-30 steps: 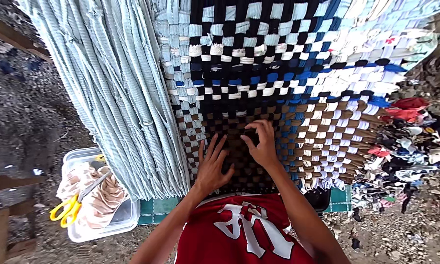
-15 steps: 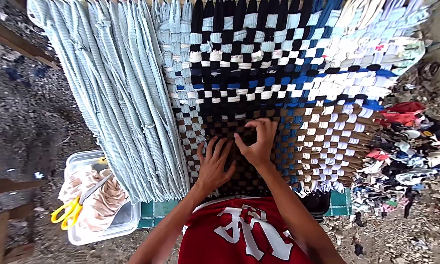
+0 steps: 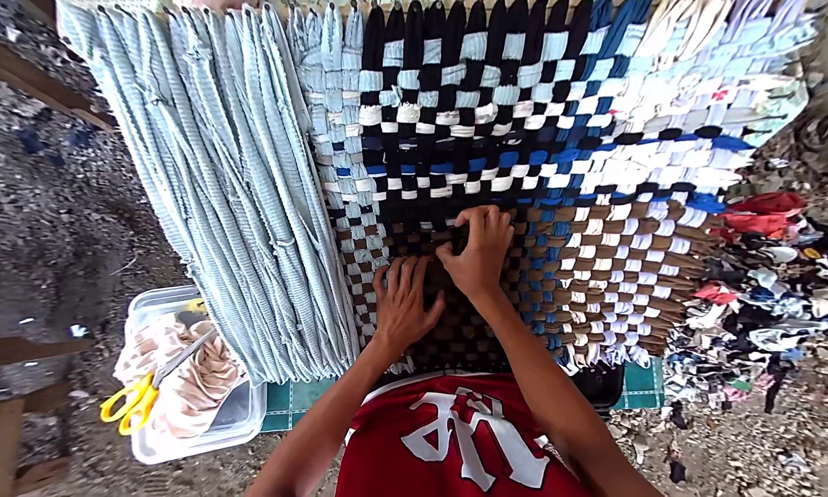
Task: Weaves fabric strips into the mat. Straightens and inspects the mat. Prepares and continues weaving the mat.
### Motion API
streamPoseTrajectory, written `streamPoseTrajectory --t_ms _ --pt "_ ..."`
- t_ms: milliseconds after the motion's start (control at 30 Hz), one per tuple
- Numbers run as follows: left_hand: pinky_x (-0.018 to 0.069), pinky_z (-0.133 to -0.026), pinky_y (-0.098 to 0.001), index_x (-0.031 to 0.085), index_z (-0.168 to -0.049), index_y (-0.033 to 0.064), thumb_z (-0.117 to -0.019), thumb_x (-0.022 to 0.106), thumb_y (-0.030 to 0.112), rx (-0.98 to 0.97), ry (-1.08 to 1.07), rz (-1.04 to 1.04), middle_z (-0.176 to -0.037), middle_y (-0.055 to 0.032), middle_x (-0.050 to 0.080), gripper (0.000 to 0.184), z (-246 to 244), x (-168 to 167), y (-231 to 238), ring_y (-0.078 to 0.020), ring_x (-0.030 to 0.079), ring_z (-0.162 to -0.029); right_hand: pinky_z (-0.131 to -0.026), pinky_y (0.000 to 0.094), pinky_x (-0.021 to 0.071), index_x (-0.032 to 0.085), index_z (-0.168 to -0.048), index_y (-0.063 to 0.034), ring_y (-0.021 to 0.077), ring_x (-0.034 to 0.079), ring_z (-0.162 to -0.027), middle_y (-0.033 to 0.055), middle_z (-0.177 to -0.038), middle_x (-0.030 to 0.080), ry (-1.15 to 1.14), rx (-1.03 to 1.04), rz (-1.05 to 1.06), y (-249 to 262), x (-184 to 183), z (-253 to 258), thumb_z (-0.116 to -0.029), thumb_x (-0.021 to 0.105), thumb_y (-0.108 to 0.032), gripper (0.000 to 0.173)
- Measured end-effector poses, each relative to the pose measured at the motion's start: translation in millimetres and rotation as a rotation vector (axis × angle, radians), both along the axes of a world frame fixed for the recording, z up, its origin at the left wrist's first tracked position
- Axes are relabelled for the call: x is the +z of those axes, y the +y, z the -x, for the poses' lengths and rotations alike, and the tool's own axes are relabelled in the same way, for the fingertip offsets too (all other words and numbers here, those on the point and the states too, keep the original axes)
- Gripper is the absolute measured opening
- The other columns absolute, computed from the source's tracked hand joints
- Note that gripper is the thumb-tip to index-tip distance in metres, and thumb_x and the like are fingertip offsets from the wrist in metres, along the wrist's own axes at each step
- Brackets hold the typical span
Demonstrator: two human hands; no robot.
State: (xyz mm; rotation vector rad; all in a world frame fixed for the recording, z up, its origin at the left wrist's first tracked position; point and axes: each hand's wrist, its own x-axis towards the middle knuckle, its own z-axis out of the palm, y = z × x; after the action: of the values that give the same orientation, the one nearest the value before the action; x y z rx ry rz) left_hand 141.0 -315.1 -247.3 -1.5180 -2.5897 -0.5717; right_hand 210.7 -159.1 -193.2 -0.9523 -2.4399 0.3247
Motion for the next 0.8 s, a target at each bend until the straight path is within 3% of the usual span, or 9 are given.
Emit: streamPoseTrajectory --t_ms 133,233,367,467,800 --pt "0.0219 -0.119 -0.0562 0.050 -0.151 0.0236 -0.0935 0.049 0.064 0.004 -0.005 0.015 -0.148 -0.0039 0.053 0.070 -0.3 -0.6 0.1 -0.0257 0.040 -0.143 -0.085 0.0505 0.0430 0.064 -0.117 -0.0178 0.0313 0.053 -0.113 0.0083 -0.125 0.057 0.051 0.101 0.017 13.8 -12.9 -10.2 -0.0809 0.075 -0.030 0.040" --pt "0.0233 -0.117 -0.0585 0.052 -0.149 0.0245 -0.0922 0.052 0.063 0.001 -0.021 -0.028 -0.143 -0.0061 0.054 0.068 -0.6 1.3 -1.0 -0.0291 0.041 -0.140 -0.093 0.0492 0.0427 0.067 -0.116 -0.0176 0.0278 0.053 -0.115 0.0059 -0.124 0.059 0.161 0.172 0.081 19.9 -8.5 -16.2 -0.0855 0.075 -0.041 0.039" --pt "0.0291 -0.108 -0.0581 0.037 -0.160 0.0293 -0.0863 0.059 0.063 0.007 -0.046 -0.032 -0.133 -0.0094 0.057 0.084 1.6 19.9 5.4 -0.0324 0.045 -0.131 -0.093 0.0497 0.0406 0.068 -0.110 -0.0151 0.0301 0.052 -0.113 0.0088 -0.119 0.058 0.254 0.083 -0.040 12.9 6.2 -2.5 -0.0806 0.079 -0.048 0.045" --pt "0.0303 -0.107 -0.0585 0.033 -0.162 0.0226 -0.0813 0.061 0.067 0.003 -0.054 0.010 -0.130 -0.0119 0.057 0.096 7.4 27.1 10.7 -0.0335 0.046 -0.128 -0.088 0.0514 0.0394 0.067 -0.109 -0.0173 0.0326 0.051 -0.112 0.0096 -0.121 0.057 0.156 0.029 -0.096 13.2 11.9 19.2 -0.0759 0.081 -0.052 0.050" --pt "0.0338 -0.099 -0.0544 0.031 -0.163 0.0277 -0.0765 0.062 0.071 -0.018 -0.062 0.064 -0.119 -0.0090 0.057 0.102 18.2 30.2 17.8 -0.0311 0.048 -0.115 -0.082 0.0520 0.0422 0.064 -0.108 -0.0167 0.0354 0.052 -0.112 0.0112 -0.122 0.056 0.067 -0.008 -0.072 21.8 5.6 26.2 -0.0759 0.081 -0.026 0.038"
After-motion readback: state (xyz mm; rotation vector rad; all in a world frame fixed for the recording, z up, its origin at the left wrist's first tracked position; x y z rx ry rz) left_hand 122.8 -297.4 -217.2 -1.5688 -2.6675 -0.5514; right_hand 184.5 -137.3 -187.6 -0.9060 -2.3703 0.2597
